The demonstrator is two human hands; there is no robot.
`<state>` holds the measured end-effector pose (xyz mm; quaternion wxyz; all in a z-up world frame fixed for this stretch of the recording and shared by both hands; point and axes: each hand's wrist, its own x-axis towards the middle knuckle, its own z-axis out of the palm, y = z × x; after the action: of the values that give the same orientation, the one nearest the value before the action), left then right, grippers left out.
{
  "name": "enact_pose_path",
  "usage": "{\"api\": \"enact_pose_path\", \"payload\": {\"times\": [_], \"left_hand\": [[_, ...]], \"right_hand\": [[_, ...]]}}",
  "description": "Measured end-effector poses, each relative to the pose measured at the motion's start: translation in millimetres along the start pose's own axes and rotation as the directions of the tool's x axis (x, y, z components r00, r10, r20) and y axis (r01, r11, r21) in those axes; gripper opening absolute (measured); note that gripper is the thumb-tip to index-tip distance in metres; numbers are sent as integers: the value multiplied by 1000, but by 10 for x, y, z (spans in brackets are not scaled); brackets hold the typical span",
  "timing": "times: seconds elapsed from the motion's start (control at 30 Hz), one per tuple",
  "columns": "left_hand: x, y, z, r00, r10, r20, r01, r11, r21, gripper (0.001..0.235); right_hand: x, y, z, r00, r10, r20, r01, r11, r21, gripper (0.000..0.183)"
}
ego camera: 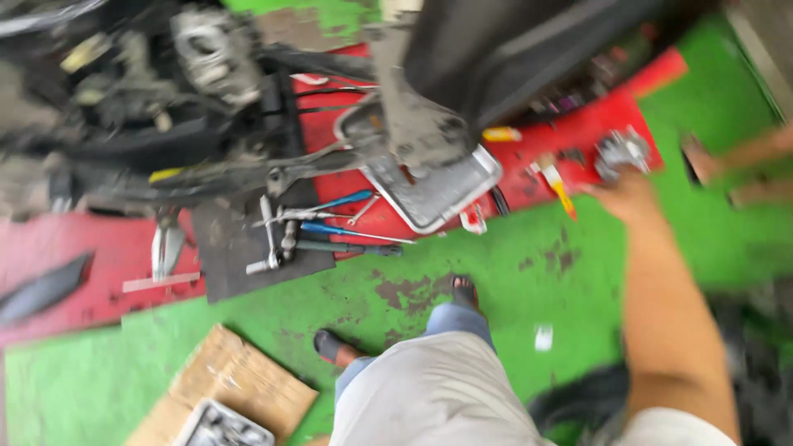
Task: The person works on a motorcycle engine, using a screwdriver to loosen and remove bolts from the carburetor area. They then use a cloth to wipe the engine components and remove the carburetor assembly.
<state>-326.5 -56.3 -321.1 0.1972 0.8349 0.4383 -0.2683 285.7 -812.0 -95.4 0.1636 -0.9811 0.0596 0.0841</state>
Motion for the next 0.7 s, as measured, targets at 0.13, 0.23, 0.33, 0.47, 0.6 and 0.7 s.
{"api": "enact_pose_path", "payload": {"times": [0.13, 0.23, 0.33, 0.47, 0.6, 0.7], "left_hand": [[-753, 816, 993, 979, -189, 72, 197, 969, -148, 50], [-1205, 1535, 1278, 954, -266, 141, 291, 934, -208, 54], [-1742, 2073, 1268, 918, -337, 208, 386, 880, -278, 37], [-2444, 2193, 1224, 871, -445, 206, 490, 810, -322, 51], [-2910, 2033, 1218, 760, -606, 235, 649, 724, -234, 66], [-3175, 2040, 1388, 748, -619, 240, 664, 695, -276, 64]], "right_hand": [[1246, 857, -347, 990, -132, 56, 143, 940, -311, 56], [1412, 825, -550, 949, 250, 193, -159, 905, -394, 112], [1644, 1035, -342, 988, 88, 124, -61, 976, -210, 120], [1719, 908, -132, 937, 211, 278, -180, 975, -133, 121], [2233, 1262, 371, 913, 223, 341, -136, 956, -261, 102], [2258, 1203, 346, 886, 301, 353, -152, 907, -393, 106]]}}
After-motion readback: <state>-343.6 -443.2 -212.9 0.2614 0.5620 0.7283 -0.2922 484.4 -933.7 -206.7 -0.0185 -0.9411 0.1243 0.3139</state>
